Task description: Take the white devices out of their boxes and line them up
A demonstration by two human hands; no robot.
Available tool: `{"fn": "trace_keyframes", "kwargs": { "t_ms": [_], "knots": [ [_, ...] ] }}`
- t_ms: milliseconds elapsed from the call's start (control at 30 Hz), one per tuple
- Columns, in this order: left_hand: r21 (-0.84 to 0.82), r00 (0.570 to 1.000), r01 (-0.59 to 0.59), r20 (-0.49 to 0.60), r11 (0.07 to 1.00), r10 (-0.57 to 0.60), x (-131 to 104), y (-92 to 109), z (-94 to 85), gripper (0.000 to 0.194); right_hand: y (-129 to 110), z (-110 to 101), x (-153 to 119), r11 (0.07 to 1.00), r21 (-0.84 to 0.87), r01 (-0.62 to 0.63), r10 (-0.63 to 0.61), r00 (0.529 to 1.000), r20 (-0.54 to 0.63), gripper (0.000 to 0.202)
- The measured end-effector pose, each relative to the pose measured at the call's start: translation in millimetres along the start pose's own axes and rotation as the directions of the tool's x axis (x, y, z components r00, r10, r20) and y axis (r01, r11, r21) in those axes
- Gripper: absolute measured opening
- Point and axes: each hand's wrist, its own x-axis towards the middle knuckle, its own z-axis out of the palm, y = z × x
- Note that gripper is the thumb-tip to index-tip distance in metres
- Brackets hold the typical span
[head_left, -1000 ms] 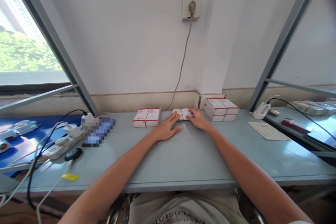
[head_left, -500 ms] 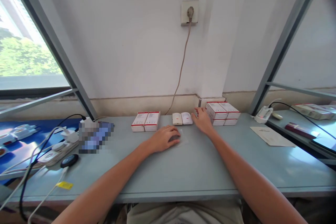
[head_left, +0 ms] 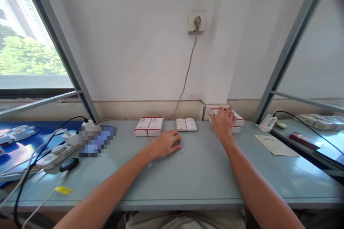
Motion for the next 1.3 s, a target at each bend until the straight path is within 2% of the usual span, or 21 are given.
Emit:
{"fn": "trace_keyframes", "kwargs": {
  "t_ms": [167,333,533,700,933,1033,1167,1300],
  "knots": [
    [0.054,0.998,0.023,-0.052,0.998,-0.02,-1,-9,1.7,0.032,16,15,-5,0.996,-0.085,0.005,0.005,0.994,0.112,0.063],
    [-0.024,0.999,0.004,-0.038,1.0,-0.005,-2,-4,0.4,0.031,19,14,-5,0.996,-0.091,0.025,-0.006,0.979,0.204,0.068],
    [-0.009,0.999,0.035,-0.034,0.999,-0.036,-1,-5,-3.7,0.038,19,13,-5,0.985,-0.155,0.078,-0.051,0.984,0.168,0.061],
    [-0.014,0.997,0.053,-0.052,0.999,-0.053,-1,-12,-0.4,0.043,17,16,-4,0.992,-0.101,0.074,-0.061,0.989,0.133,0.059],
    [-0.103,0.981,0.069,-0.175,0.992,-0.086,1,-5,-4.1,0.031,0,4,-3,0.998,-0.011,0.055,-0.053,0.988,0.148,0.06],
    [-0.251,0.958,0.116,-0.226,0.961,-0.174,4,-2,-4.4,0.029,-18,-3,-8,0.993,0.094,0.068,-0.08,0.988,0.129,0.071],
    [-0.452,0.918,0.163,-0.257,0.877,-0.303,6,-2,-0.7,0.039,-51,-13,-25,0.907,0.41,0.096,-0.169,0.975,0.145,0.093],
    [-0.512,0.933,0.133,-0.225,0.849,-0.282,5,4,-1.4,0.058,-84,-23,-48,0.751,0.656,-0.071,-0.124,0.961,0.246,0.109]
  ]
}}
